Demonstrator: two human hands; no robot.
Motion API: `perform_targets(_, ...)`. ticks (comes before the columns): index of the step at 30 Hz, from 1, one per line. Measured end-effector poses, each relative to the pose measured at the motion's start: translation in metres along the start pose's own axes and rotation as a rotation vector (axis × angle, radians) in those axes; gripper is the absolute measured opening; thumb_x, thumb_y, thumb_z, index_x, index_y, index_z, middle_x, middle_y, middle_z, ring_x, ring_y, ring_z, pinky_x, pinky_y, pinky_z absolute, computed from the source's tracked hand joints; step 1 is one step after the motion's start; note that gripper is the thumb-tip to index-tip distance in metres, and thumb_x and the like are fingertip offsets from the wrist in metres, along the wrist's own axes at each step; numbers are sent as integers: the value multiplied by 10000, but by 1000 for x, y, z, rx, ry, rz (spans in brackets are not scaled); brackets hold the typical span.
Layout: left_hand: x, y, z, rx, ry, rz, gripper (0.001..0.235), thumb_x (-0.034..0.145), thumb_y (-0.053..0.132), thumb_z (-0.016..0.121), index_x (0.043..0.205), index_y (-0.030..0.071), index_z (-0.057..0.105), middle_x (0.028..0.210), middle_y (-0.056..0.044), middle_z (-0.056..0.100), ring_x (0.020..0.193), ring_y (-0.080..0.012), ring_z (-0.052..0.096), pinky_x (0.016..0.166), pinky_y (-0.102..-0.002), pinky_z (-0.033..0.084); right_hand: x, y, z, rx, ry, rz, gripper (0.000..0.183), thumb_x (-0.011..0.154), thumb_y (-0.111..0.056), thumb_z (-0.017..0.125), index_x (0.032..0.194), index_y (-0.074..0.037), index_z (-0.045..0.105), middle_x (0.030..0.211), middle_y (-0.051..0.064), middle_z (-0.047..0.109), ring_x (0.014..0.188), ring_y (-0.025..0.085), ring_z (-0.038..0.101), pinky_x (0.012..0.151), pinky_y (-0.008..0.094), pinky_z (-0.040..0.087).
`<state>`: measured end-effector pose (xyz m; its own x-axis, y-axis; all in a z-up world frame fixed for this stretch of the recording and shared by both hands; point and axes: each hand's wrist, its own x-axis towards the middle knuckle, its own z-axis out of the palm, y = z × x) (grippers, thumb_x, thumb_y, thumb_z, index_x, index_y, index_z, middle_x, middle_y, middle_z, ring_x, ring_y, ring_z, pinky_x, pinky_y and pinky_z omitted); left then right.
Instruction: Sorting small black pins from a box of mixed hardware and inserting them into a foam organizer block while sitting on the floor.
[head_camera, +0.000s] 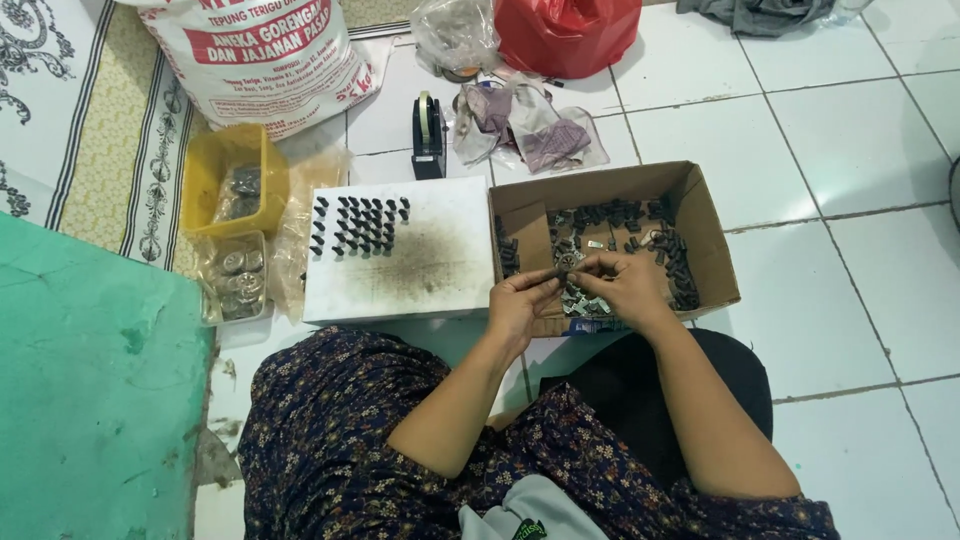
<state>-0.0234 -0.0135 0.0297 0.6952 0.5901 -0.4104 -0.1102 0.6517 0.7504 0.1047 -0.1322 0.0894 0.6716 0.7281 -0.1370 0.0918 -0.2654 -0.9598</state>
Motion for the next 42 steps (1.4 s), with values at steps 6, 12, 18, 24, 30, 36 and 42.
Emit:
perform_targets(6, 3, -10, -4, 19, 18, 25, 284, 823, -50, 813, 1098, -71, 743, 1060, -241, 713, 1017, -277, 705, 884, -362, 644, -2, -5, 2, -78, -31, -20, 156, 830, 35, 793, 985, 44, 779, 797, 221, 724, 783, 272, 693, 630, 381, 607)
perform_targets(12, -9, 6, 2, 152, 33, 48, 244, 828, -70, 792, 1069, -66, 761, 1020, -258, 730, 963, -259, 718, 823, -340, 658, 2, 4, 2, -174, -55, -50, 162, 787, 23, 830, 946, 17, 797, 781, 200, 738, 786, 275, 717, 590, 397, 595)
perform_targets(18, -14, 12, 7, 165, 31, 43, 246, 835, -63, 787, 1079, -70, 755, 1016, -267, 729, 951, -247, 720, 802, -339, 659, -2, 2, 1, 72, -75, 101, 163, 779, 41, 830, 931, 53, 774, 786, 227, 741, 728, 274, 704, 608, 397, 629)
perform_targets(24, -7, -3, 6, 82, 14, 19, 286, 829, -39, 816, 1104, -76, 747, 1039, -279, 726, 978, -266, 714, 820, -361, 661, 9, 21, -1, 275, -61, 209, 254, 736, 86, 832, 975, 75, 749, 827, 223, 732, 727, 275, 723, 623, 380, 648)
perform_targets(30, -11, -7, 3, 93, 38, -20, 288, 838, -8, 818, 1111, -67, 745, 1041, -269, 723, 955, -270, 726, 781, -347, 667, 10, 27, 3, 317, -64, 255, 233, 717, 127, 830, 931, 83, 749, 772, 221, 705, 688, 303, 732, 586, 416, 655)
perform_targets(36, -10, -12, 1, 89, 41, -60, 340, 858, 49, 821, 1166, -56, 723, 1031, -234, 723, 919, -289, 752, 638, -346, 673, 10, 28, 6, 284, -62, 268, 234, 704, 119, 840, 915, 80, 747, 759, 204, 692, 667, 285, 720, 573, 402, 655)
perform_targets(42, -35, 12, 19, 123, 96, -2, 313, 829, 38, 848, 1111, -55, 748, 1005, -261, 735, 867, -249, 745, 680, -333, 664, 8, 19, 11, 262, -29, 281, 210, 721, 111, 838, 909, 93, 745, 756, 220, 679, 680, 301, 714, 575, 417, 650)
